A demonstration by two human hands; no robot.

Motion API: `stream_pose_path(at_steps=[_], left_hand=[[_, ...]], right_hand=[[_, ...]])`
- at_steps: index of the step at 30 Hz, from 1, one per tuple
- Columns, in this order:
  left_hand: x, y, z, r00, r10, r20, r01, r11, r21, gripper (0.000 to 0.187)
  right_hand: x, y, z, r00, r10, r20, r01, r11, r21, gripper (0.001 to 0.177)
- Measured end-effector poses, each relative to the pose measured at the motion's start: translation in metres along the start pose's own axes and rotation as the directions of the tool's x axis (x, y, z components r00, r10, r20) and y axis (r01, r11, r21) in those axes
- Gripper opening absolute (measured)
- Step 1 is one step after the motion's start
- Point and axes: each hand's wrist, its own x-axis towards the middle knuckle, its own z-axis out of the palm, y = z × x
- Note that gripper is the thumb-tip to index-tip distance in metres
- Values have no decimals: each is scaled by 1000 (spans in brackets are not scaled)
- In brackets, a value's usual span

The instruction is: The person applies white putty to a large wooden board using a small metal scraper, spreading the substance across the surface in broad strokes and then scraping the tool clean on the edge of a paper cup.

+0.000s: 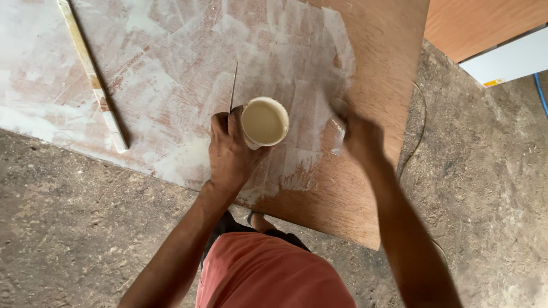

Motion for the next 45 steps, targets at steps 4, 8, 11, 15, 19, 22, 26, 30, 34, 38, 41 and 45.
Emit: stream_pose_path(at_steps=[4, 8, 11, 15, 19, 22, 26, 30, 34, 38, 41, 45], left_hand=[[-3, -5, 2, 998, -41, 46, 40, 999, 19, 101], [-17, 4, -29, 997, -68, 48, 69, 998, -6, 98], [-29, 27, -51, 999, -5, 51, 10, 995, -100, 83], [-22, 63, -75, 962, 229, 146, -162, 915, -368, 58], [-15, 69, -84, 903, 319, 287, -176, 885, -430, 26], [-20, 66, -84, 906, 243, 348, -43, 868, -494, 13], [-35, 49, -76, 899, -17, 437, 307, 736, -604, 11], [-49, 43, -66, 804, 8, 595, 560, 328, -761, 5], [-58, 38, -62, 707, 53, 706, 658, 316, -683, 7], [-63, 29, -57, 722, 24, 691, 607, 458, -649, 14], [-64, 28, -60, 831, -18, 556, 489, 501, -714, 13], [-51, 14, -72, 921, -189, 341, 389, 397, -831, 10]], right_hand=[[-118, -22, 37, 923, -281, -265, 289, 957, -9, 31], [-159, -21, -12, 968, -241, -74, 252, 938, 237, 35], [-156, -31, -46, 990, -134, 40, 113, 933, 341, 17], [-150, -55, -80, 916, -397, -59, 366, 767, 526, 19], [-145, -68, -92, 857, -508, -88, 480, 723, 497, 16], [-135, -58, -76, 933, -337, 127, 189, 757, 626, 24], [-107, -32, -34, 964, -249, -97, 100, -1, 995, 33], [-104, -54, -17, 911, -412, 23, -123, -218, 968, 36], [-134, -86, -9, 820, -550, -159, -170, -500, 849, 32], [-114, -88, 12, 891, -453, 30, -187, -305, 934, 18], [-89, -85, 11, 905, -425, 14, -108, -198, 974, 12], [-85, -65, -31, 961, -220, -168, 33, -510, 859, 23]])
